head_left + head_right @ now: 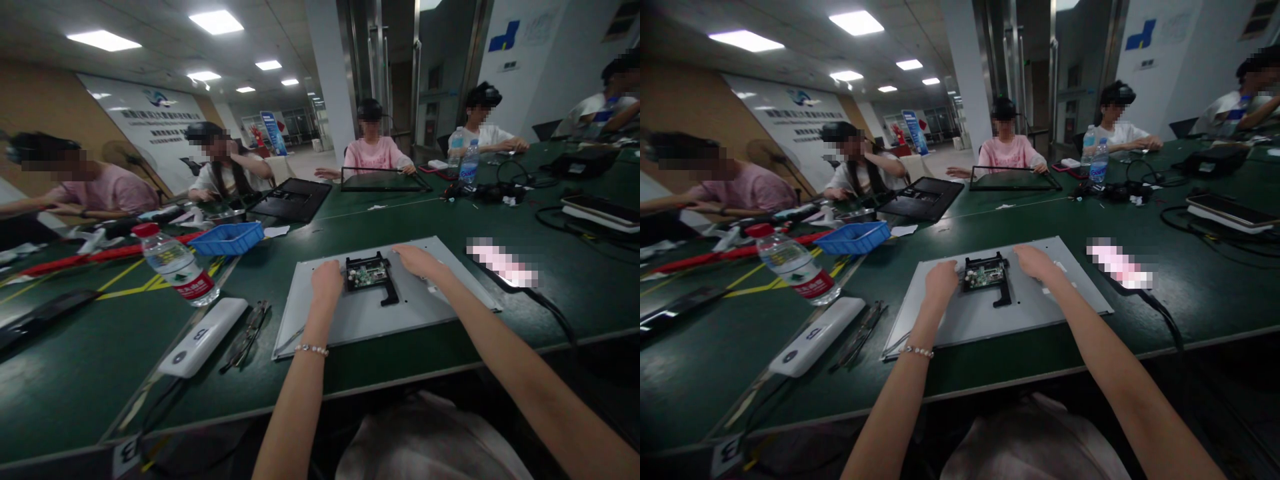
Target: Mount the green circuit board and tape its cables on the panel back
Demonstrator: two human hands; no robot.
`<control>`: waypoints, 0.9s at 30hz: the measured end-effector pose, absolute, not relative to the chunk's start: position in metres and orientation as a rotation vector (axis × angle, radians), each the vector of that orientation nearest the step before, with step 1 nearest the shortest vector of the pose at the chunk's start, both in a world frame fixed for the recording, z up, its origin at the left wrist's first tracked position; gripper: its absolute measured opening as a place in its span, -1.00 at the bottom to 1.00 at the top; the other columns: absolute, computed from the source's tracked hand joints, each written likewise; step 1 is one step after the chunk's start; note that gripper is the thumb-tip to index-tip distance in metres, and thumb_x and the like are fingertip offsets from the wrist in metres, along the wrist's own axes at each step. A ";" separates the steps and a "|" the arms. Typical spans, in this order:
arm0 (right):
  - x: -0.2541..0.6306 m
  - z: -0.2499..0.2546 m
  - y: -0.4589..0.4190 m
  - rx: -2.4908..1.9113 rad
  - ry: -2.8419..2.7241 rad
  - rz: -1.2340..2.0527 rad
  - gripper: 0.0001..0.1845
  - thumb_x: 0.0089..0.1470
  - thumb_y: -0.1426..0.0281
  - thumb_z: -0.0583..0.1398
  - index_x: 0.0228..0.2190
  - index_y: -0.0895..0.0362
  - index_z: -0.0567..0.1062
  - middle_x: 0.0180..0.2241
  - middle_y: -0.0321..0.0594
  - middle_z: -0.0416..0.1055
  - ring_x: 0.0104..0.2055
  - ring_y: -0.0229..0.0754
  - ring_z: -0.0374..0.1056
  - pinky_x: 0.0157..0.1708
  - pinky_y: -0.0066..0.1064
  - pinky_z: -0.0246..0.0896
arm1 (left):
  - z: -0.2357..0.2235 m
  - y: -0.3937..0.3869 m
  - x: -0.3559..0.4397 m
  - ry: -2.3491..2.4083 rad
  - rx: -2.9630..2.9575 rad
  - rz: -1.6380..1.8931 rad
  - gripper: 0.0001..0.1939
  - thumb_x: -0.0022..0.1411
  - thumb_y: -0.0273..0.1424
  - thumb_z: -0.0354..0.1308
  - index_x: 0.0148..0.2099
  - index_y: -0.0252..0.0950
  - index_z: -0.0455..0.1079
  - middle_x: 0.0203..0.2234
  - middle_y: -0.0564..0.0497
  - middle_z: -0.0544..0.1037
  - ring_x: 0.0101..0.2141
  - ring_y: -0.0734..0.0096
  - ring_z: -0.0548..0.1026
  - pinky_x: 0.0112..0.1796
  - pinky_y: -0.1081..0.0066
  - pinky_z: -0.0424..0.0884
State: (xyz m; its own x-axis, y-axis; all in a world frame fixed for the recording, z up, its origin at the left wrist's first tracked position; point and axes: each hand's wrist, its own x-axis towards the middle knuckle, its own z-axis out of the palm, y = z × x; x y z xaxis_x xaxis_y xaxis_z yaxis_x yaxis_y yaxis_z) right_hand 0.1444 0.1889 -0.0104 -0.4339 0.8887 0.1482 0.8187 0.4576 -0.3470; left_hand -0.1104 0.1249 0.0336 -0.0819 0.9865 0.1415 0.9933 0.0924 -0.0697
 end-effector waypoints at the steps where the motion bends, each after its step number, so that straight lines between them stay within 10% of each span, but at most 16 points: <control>1: 0.145 -0.009 0.188 -1.462 -2.389 0.323 -0.47 0.23 0.52 -0.09 0.20 0.23 0.26 0.24 -0.03 0.19 0.26 -0.04 0.13 0.22 -0.23 0.02 | 0.033 0.125 -0.112 -2.203 -2.012 -0.089 -0.63 0.23 -0.58 -0.06 0.00 -0.31 0.44 -0.14 -0.18 0.57 -0.05 0.22 0.50 -0.08 0.39 0.37; 7: 0.148 -0.002 0.184 -1.559 -2.349 0.355 -0.41 0.25 0.50 -0.13 0.30 0.25 0.05 0.23 0.07 0.19 0.20 0.03 0.22 0.11 -0.21 0.16 | 0.032 0.126 -0.118 -2.193 -1.979 -0.203 -0.59 0.24 -0.61 -0.10 0.05 -0.34 0.41 -0.11 -0.18 0.56 -0.02 0.24 0.49 -0.03 0.39 0.34; 27: 0.142 -0.009 0.186 -1.540 -2.436 0.249 -0.49 0.26 0.45 -0.09 0.19 0.31 0.24 0.20 0.11 0.22 0.21 0.04 0.20 0.13 -0.19 0.13 | 0.032 0.129 -0.125 -2.017 -2.164 -0.078 -0.70 0.30 -0.45 -0.06 -0.19 -0.30 0.52 -0.28 -0.18 0.59 -0.15 0.18 0.53 -0.13 0.36 0.38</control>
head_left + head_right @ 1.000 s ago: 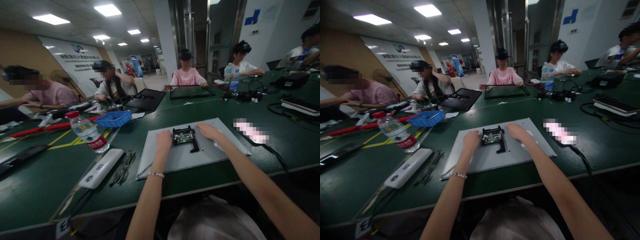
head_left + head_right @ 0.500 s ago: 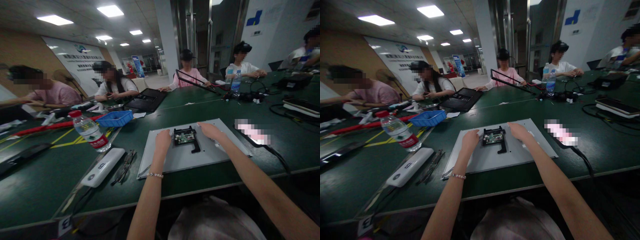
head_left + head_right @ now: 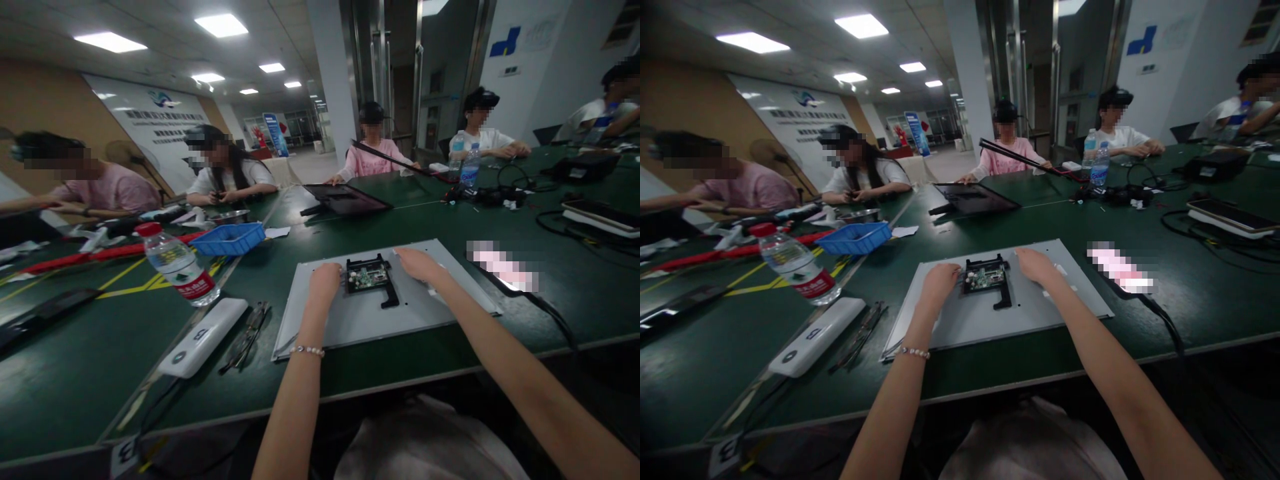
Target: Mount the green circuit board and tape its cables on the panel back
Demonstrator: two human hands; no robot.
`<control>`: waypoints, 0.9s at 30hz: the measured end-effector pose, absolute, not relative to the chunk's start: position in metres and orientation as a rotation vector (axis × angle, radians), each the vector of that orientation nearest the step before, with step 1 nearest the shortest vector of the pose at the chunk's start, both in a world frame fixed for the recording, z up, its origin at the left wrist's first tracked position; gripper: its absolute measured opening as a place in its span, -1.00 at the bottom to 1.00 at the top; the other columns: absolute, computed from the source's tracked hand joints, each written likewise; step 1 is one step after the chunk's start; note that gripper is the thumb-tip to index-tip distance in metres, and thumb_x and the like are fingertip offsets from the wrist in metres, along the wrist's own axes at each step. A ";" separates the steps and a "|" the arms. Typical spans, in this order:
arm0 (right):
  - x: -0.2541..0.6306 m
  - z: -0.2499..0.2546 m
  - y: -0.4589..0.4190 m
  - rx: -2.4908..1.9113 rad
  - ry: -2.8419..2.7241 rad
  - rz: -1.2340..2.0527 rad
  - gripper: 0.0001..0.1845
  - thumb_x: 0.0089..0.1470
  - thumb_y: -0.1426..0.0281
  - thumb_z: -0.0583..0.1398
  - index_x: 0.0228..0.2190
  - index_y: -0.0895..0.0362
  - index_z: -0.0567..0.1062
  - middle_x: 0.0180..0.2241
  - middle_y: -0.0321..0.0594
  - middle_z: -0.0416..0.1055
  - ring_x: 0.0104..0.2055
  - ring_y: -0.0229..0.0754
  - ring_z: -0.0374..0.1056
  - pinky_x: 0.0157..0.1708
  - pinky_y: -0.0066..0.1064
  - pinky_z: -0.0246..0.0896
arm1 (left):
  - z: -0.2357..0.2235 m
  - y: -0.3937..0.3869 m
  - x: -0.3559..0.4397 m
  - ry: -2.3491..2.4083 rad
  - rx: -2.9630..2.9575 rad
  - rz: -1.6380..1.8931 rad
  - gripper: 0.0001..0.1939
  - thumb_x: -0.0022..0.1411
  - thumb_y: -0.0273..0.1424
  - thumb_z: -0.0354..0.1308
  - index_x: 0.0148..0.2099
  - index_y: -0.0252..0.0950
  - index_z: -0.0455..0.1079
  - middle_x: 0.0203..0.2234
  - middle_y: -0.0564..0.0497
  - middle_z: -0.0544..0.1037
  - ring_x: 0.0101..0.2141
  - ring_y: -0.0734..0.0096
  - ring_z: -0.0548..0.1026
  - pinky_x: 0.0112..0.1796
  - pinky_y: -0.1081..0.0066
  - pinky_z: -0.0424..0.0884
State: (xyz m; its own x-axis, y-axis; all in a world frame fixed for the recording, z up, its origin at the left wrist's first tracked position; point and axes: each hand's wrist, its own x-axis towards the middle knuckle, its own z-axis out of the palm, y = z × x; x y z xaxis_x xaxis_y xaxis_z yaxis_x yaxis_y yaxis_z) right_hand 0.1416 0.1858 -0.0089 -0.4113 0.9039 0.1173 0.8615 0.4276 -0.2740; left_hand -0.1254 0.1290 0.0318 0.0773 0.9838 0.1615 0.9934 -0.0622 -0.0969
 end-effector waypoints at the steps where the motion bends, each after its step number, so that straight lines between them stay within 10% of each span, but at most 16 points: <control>1: 0.141 -0.008 0.185 -1.543 -2.436 0.248 -0.49 0.26 0.45 -0.09 0.20 0.32 0.24 0.20 0.11 0.22 0.21 0.04 0.21 0.13 -0.19 0.13 | 0.031 0.129 -0.126 -2.017 -2.164 -0.074 -0.70 0.30 -0.46 -0.06 -0.18 -0.29 0.52 -0.28 -0.18 0.59 -0.15 0.18 0.53 -0.12 0.36 0.37; 17: 0.142 -0.017 0.190 -1.543 -2.433 0.234 -0.48 0.25 0.46 -0.09 0.19 0.30 0.26 0.22 0.06 0.20 0.23 0.01 0.17 0.21 -0.20 0.02 | 0.030 0.134 -0.138 -1.980 -2.246 -0.047 -0.71 0.33 -0.26 0.01 -0.13 -0.28 0.51 -0.24 -0.16 0.59 -0.15 0.24 0.52 -0.13 0.42 0.34; 27: 0.143 -0.022 0.193 -1.537 -2.454 0.220 -0.46 0.23 0.47 -0.10 0.20 0.28 0.26 0.24 0.06 0.17 0.25 0.03 0.14 0.18 -0.16 0.08 | 0.025 0.139 -0.135 -1.983 -2.126 -0.081 -0.69 0.28 -0.48 -0.04 -0.19 -0.35 0.56 -0.23 -0.24 0.59 -0.14 0.17 0.53 -0.12 0.36 0.36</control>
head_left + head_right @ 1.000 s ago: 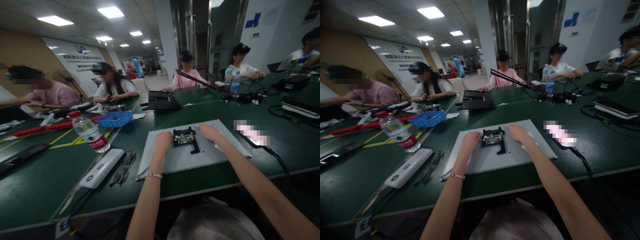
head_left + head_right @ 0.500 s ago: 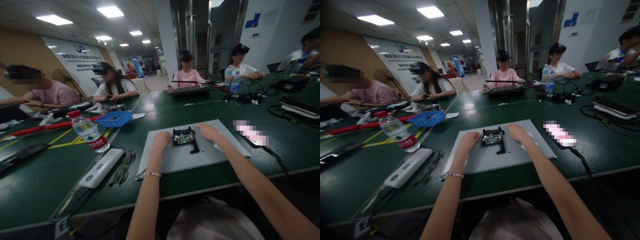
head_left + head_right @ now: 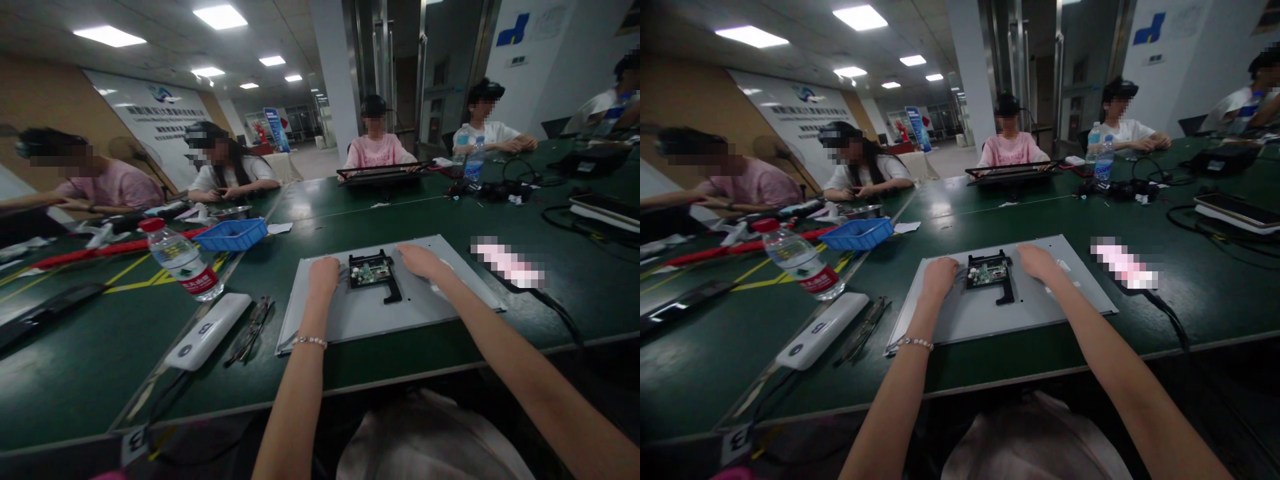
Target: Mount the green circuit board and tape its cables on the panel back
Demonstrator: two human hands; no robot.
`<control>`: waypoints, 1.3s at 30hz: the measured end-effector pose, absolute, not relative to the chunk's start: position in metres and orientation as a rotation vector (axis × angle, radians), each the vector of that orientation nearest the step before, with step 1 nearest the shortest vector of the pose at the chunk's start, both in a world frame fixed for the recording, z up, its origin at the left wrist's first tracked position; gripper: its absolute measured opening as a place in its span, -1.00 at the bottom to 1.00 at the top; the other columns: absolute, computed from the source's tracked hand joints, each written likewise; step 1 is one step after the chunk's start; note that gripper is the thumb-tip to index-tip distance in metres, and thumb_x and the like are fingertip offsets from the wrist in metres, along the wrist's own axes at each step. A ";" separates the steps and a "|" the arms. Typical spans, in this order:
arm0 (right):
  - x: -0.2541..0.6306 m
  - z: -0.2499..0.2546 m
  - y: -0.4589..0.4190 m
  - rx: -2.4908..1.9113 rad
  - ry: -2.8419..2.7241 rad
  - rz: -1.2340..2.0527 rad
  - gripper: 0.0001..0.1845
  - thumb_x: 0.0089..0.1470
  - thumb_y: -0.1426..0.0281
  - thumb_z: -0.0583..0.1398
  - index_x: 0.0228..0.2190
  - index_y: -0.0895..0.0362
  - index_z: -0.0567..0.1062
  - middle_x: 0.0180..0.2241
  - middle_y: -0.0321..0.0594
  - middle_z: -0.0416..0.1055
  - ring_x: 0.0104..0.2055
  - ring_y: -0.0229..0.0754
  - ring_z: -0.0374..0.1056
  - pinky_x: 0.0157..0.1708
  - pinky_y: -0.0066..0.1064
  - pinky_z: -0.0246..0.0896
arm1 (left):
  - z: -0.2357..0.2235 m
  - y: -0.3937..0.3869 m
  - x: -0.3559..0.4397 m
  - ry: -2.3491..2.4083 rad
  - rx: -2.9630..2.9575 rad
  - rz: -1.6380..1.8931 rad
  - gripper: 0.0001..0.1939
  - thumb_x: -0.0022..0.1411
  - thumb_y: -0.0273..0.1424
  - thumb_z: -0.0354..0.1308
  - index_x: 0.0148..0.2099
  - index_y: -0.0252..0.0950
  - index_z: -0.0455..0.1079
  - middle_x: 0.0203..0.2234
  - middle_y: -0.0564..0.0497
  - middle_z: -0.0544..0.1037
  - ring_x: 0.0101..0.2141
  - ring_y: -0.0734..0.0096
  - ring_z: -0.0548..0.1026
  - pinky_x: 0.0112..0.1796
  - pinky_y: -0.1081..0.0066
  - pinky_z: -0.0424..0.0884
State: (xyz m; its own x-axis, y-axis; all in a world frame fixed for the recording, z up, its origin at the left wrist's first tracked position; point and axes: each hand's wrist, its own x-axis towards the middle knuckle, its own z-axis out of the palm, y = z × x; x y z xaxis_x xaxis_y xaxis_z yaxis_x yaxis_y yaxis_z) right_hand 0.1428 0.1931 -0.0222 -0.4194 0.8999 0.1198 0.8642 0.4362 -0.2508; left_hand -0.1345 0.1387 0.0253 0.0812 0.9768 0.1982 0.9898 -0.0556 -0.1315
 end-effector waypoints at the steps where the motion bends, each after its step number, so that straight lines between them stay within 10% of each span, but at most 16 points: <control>1: 0.143 -0.021 0.192 -1.536 -2.455 0.222 -0.46 0.23 0.47 -0.10 0.20 0.29 0.26 0.24 0.07 0.17 0.25 0.03 0.14 0.18 -0.16 0.08 | 0.026 0.138 -0.133 -1.993 -2.125 -0.132 -0.69 0.28 -0.48 -0.04 -0.17 -0.34 0.56 -0.21 -0.24 0.59 -0.12 0.19 0.52 -0.10 0.38 0.35; 25: 0.143 -0.012 0.187 -1.505 -2.456 0.135 -0.52 0.24 0.42 -0.04 0.14 0.25 0.34 0.14 0.04 0.32 0.14 0.00 0.27 0.11 -0.24 0.14 | 0.020 0.109 -0.091 -2.032 -2.330 -0.238 -0.46 0.44 -0.18 -0.32 0.01 -0.45 0.37 -0.17 -0.27 0.56 -0.13 0.21 0.52 -0.13 0.36 0.35; 39: 0.136 0.000 0.190 -1.633 -2.436 -0.039 -0.65 0.26 0.37 0.01 -0.12 0.14 0.56 -0.16 0.01 0.54 -0.07 0.00 0.42 -0.10 -0.30 0.22 | 0.016 0.102 -0.081 -2.037 -2.256 -0.223 -0.45 0.35 -0.06 -0.07 0.12 -0.45 0.24 0.01 -0.31 0.42 0.03 0.12 0.39 -0.01 0.30 0.26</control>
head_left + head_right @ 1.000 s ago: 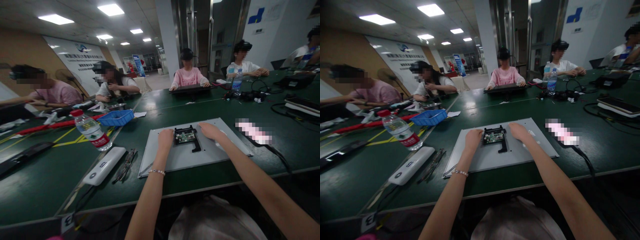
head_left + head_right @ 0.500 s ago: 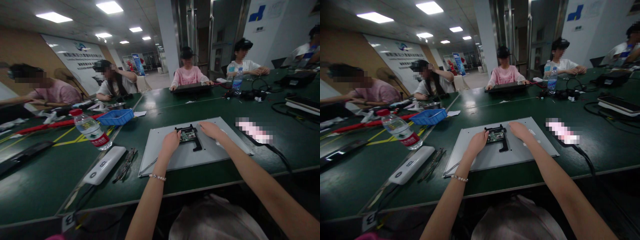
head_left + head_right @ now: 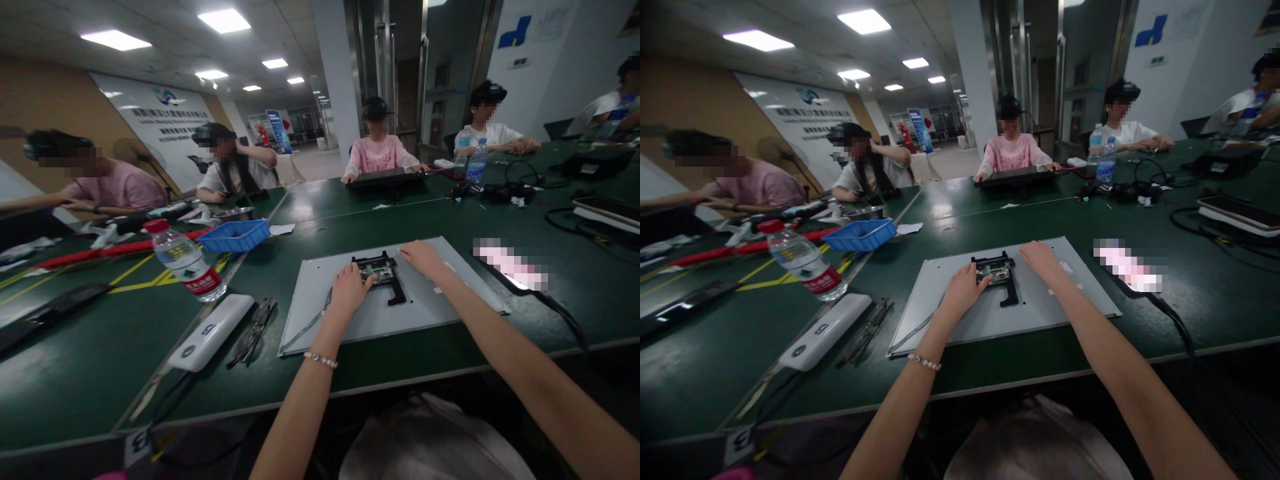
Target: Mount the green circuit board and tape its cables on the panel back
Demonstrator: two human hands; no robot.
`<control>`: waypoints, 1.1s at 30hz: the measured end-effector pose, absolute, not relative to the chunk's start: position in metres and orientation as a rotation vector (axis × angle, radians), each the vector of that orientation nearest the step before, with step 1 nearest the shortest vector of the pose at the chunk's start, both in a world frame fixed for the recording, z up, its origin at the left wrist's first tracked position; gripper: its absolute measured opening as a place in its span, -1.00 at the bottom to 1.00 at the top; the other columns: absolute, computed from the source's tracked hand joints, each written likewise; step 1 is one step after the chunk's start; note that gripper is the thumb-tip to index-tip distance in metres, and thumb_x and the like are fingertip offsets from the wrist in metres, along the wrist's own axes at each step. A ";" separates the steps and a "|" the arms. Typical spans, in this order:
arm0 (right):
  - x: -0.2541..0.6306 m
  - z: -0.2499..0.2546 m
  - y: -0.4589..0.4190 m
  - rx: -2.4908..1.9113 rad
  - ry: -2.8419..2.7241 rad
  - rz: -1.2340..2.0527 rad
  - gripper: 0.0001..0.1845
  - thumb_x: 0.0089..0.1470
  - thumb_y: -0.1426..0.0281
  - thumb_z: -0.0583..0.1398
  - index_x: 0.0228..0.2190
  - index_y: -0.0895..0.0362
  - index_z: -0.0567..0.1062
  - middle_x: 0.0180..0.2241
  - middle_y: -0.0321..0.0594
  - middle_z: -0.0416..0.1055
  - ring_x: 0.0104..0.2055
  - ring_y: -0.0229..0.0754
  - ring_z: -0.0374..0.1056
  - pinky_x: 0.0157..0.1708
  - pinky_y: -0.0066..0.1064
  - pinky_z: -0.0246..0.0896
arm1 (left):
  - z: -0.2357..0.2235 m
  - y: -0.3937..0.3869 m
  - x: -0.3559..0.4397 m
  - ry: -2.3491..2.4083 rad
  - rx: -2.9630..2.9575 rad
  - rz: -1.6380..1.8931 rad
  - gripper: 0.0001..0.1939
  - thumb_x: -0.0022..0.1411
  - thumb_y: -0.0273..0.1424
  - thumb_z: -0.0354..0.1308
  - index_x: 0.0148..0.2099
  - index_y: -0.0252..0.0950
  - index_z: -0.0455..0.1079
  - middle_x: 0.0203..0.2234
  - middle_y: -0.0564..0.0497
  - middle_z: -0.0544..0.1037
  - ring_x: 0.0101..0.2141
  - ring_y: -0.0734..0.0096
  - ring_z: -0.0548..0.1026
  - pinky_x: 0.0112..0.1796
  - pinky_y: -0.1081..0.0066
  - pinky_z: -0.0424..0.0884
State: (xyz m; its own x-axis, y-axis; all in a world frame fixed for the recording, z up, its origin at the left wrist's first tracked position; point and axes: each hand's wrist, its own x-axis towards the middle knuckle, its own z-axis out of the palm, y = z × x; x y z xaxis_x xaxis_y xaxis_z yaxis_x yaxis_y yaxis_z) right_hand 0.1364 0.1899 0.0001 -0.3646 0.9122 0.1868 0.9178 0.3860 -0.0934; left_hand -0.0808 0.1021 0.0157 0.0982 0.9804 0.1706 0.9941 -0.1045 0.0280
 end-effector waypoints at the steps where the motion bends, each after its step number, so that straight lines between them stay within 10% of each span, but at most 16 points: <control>1: 0.137 0.000 0.190 -1.628 -2.438 -0.036 -0.64 0.27 0.35 0.01 -0.13 0.14 0.57 -0.18 0.01 0.54 -0.09 -0.01 0.43 -0.12 -0.30 0.23 | 0.015 0.102 -0.081 -2.034 -2.255 -0.231 -0.44 0.35 -0.06 -0.07 0.12 -0.45 0.23 0.01 -0.31 0.43 0.03 0.12 0.39 -0.01 0.29 0.26; 33: 0.081 0.015 0.187 -1.308 -2.665 -0.123 -0.68 0.23 0.44 0.01 -0.21 0.17 0.57 -0.18 0.00 0.52 -0.08 -0.07 0.40 -0.10 -0.39 0.17 | 0.007 0.101 -0.084 -2.011 -2.227 -0.304 -0.41 0.33 -0.04 -0.06 0.14 -0.45 0.22 -0.03 -0.30 0.44 0.01 0.05 0.40 -0.03 0.23 0.29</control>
State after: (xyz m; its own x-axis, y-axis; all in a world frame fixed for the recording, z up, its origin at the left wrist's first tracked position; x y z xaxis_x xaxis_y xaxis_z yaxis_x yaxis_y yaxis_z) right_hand 0.0813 0.1871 0.0146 -0.6007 0.7771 0.1878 0.7911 0.6117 -0.0010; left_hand -0.0842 0.1015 0.0066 0.0944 0.9682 0.2317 0.9934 -0.1067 0.0411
